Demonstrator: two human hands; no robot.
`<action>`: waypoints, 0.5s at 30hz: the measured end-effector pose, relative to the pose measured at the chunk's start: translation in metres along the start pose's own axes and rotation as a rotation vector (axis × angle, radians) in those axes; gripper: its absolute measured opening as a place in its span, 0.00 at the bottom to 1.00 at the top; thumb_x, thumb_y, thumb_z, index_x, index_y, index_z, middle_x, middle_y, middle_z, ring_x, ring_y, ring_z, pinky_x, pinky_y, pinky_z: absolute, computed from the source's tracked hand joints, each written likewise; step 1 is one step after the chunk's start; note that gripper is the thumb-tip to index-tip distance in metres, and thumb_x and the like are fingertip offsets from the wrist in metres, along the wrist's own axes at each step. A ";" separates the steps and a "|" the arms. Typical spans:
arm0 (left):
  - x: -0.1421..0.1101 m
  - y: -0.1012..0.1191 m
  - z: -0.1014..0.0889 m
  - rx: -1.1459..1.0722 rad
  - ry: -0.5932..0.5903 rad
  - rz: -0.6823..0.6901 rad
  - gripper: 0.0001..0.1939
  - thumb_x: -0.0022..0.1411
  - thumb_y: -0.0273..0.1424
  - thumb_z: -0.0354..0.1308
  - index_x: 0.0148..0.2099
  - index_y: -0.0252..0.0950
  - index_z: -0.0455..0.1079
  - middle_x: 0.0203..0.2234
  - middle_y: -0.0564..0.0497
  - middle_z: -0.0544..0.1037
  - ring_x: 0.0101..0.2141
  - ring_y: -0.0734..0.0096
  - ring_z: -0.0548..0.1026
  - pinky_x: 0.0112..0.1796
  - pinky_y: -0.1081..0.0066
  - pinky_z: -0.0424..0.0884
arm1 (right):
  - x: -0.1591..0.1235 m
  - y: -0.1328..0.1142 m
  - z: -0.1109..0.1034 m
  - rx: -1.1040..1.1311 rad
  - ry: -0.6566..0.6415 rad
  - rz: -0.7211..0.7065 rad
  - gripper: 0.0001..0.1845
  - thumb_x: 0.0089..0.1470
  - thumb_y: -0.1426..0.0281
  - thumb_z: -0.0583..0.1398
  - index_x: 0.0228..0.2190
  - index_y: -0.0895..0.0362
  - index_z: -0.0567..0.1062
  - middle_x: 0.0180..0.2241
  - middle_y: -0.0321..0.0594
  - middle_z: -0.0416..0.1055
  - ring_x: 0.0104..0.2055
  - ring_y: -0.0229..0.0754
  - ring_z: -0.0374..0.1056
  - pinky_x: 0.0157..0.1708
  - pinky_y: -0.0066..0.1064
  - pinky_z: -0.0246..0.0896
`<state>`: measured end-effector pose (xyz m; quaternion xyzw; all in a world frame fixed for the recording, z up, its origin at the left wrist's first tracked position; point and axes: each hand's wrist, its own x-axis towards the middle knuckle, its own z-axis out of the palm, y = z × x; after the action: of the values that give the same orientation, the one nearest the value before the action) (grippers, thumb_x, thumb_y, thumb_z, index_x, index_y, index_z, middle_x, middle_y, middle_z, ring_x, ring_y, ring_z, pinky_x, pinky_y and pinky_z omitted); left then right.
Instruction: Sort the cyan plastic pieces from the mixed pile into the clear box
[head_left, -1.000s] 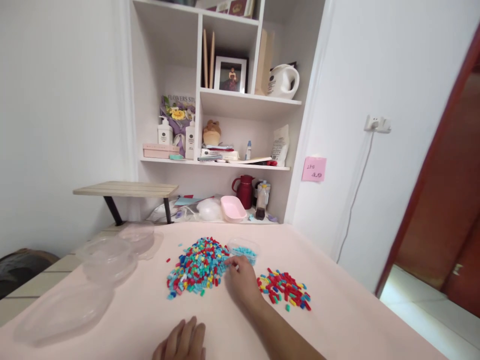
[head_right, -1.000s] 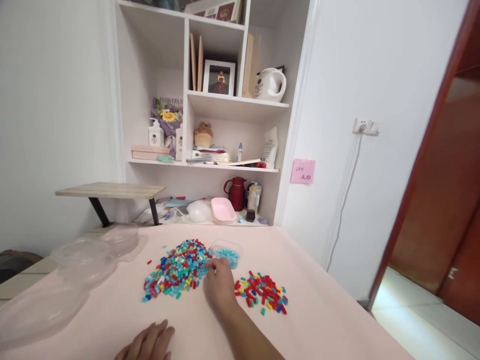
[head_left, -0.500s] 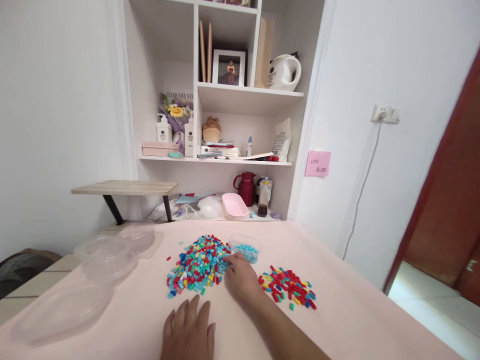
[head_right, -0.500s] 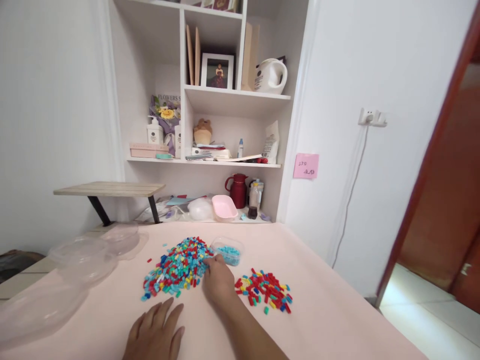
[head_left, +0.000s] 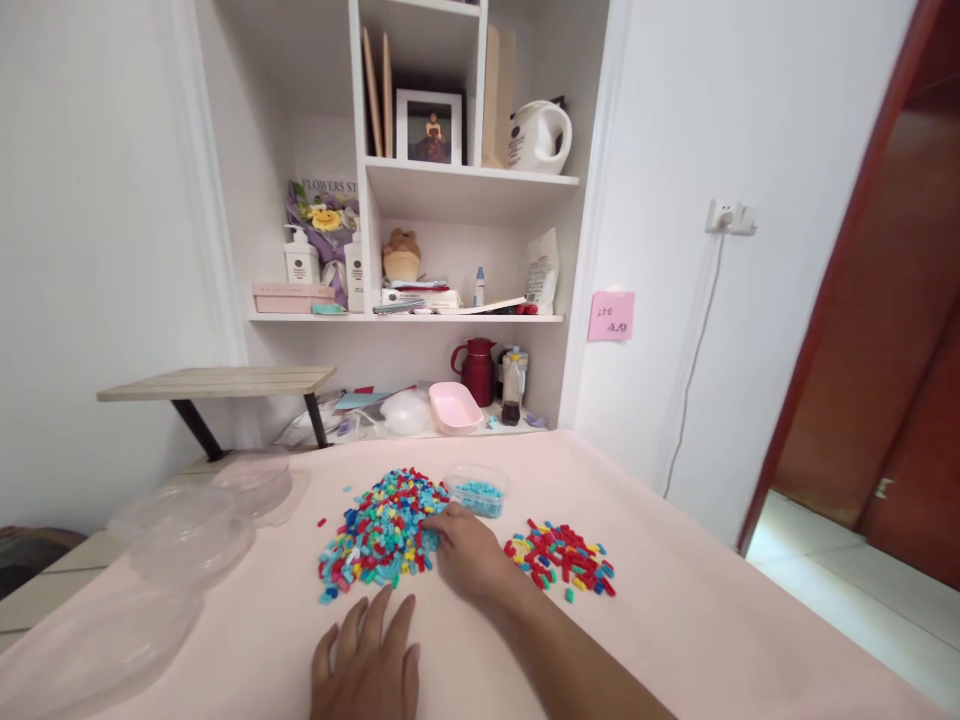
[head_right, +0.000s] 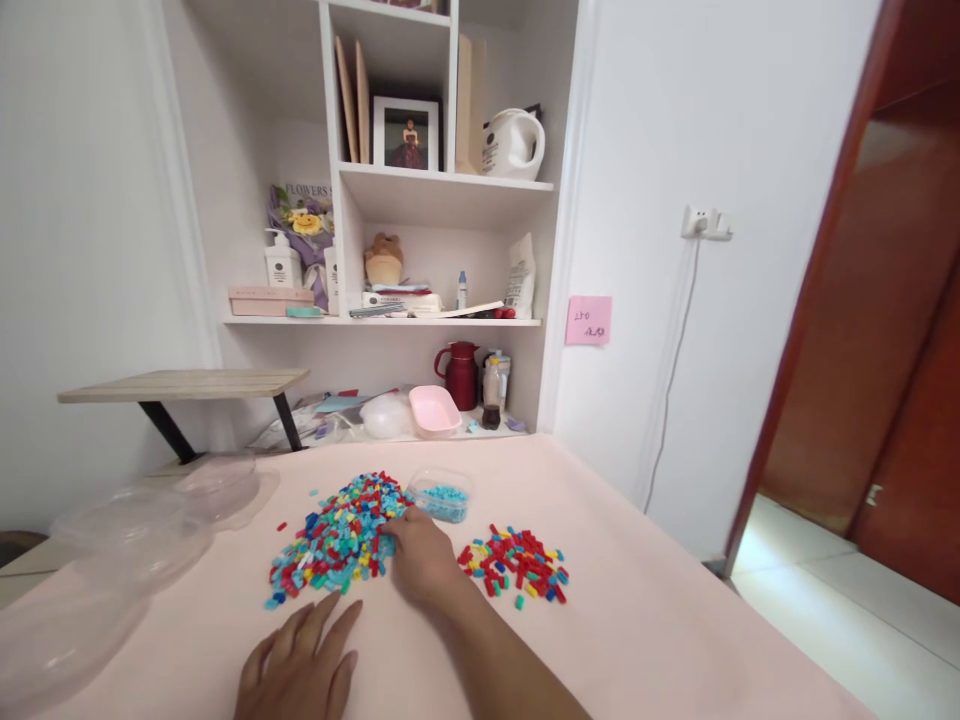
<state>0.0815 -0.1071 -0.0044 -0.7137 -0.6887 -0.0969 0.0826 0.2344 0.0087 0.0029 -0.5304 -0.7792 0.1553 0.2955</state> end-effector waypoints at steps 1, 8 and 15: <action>0.000 0.000 -0.001 0.001 -0.005 0.001 0.26 0.65 0.28 0.41 0.60 0.49 0.67 0.61 0.53 0.69 0.60 0.60 0.67 0.58 0.51 0.59 | -0.001 0.000 -0.001 0.034 -0.019 -0.026 0.23 0.55 0.79 0.52 0.45 0.50 0.81 0.45 0.43 0.73 0.46 0.44 0.70 0.48 0.31 0.62; 0.000 -0.001 -0.004 0.001 -0.020 0.012 0.26 0.64 0.28 0.41 0.61 0.49 0.66 0.61 0.53 0.70 0.60 0.59 0.67 0.57 0.51 0.60 | -0.001 -0.003 -0.008 0.129 -0.004 -0.077 0.22 0.55 0.79 0.51 0.41 0.52 0.81 0.42 0.41 0.75 0.46 0.41 0.69 0.47 0.28 0.61; 0.000 -0.001 -0.004 -0.007 -0.010 0.022 0.26 0.65 0.28 0.41 0.62 0.47 0.65 0.61 0.50 0.70 0.60 0.58 0.67 0.58 0.51 0.59 | -0.007 -0.009 -0.012 -0.105 -0.046 0.029 0.19 0.55 0.74 0.54 0.44 0.49 0.79 0.44 0.41 0.74 0.45 0.44 0.70 0.43 0.31 0.59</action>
<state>0.0802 -0.1081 -0.0007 -0.7222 -0.6807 -0.0950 0.0778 0.2368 -0.0022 0.0154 -0.5527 -0.7852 0.1305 0.2468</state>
